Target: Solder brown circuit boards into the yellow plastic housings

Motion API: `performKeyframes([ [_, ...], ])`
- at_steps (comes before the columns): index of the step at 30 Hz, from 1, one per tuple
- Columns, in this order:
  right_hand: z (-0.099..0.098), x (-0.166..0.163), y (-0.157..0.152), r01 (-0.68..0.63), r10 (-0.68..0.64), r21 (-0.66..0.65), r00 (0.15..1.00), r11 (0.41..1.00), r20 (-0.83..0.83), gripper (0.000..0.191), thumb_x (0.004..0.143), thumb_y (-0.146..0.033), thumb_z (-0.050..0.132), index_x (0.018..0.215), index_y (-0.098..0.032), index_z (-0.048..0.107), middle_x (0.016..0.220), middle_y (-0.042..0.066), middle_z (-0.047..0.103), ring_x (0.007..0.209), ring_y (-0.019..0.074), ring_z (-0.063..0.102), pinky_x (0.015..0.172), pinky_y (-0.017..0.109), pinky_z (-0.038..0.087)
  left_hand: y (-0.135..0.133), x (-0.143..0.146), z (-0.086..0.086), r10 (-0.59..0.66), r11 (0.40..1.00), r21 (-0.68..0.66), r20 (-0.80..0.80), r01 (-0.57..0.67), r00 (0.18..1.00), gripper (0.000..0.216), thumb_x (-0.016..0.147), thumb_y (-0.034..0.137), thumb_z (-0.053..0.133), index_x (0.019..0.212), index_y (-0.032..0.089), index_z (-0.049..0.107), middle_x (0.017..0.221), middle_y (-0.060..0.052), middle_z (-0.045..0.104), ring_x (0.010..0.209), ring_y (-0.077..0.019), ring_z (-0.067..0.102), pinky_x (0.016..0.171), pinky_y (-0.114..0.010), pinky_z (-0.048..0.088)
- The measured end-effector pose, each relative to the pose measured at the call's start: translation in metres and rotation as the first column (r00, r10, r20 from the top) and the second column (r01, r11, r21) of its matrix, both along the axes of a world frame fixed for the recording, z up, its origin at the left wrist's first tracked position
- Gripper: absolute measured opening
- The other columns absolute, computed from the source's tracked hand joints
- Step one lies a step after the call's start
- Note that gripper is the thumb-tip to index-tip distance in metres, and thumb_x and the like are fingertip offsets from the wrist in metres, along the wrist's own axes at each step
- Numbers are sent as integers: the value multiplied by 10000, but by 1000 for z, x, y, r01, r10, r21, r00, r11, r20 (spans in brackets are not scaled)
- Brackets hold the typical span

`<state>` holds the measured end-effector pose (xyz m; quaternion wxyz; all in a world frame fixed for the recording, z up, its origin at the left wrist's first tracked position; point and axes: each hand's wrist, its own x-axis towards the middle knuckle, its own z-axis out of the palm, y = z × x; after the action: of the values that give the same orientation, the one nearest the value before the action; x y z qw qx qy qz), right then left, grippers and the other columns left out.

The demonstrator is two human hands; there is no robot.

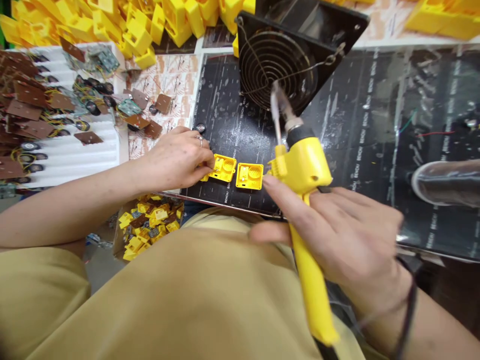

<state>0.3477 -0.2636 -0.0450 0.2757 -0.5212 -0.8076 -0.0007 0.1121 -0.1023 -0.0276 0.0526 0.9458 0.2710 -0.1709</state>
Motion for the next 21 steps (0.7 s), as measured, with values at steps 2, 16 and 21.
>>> performKeyframes([
  [2, -7, -4, 11, -27, 18, 93, 995, 995, 102, 390, 950, -272, 702, 1323, -243, 593, 588, -81, 478, 522, 99, 459, 572, 263, 398, 0, -2, -1, -8, 1000, -2, 27, 8, 1000, 271, 899, 198, 484, 850, 180, 750, 796, -67, 721, 928, -272, 675, 877, -424, 480],
  [16, -62, -7, 46, -207, 204, 100, 978, 973, 37, 373, 919, -350, 727, 1197, -173, 555, 1080, 91, 713, 1127, 270, 684, 953, 407, 581, -16, -26, -29, -41, 998, -22, 442, 57, 896, 639, 881, 435, 728, 1404, 132, 522, 1449, -163, 596, 1372, -305, 497, 1148, -462, 355],
  [21, -37, -16, 40, -117, 115, 229, 993, 966, 25, 355, 823, -180, 821, 1111, -218, 618, 770, -44, 698, 674, 103, 668, 837, 244, 570, -14, -45, -26, 112, 994, -58, 537, -96, 836, 232, 969, 355, 579, 1084, 199, 707, 1137, -71, 743, 1142, -256, 605, 1093, -473, 370],
])
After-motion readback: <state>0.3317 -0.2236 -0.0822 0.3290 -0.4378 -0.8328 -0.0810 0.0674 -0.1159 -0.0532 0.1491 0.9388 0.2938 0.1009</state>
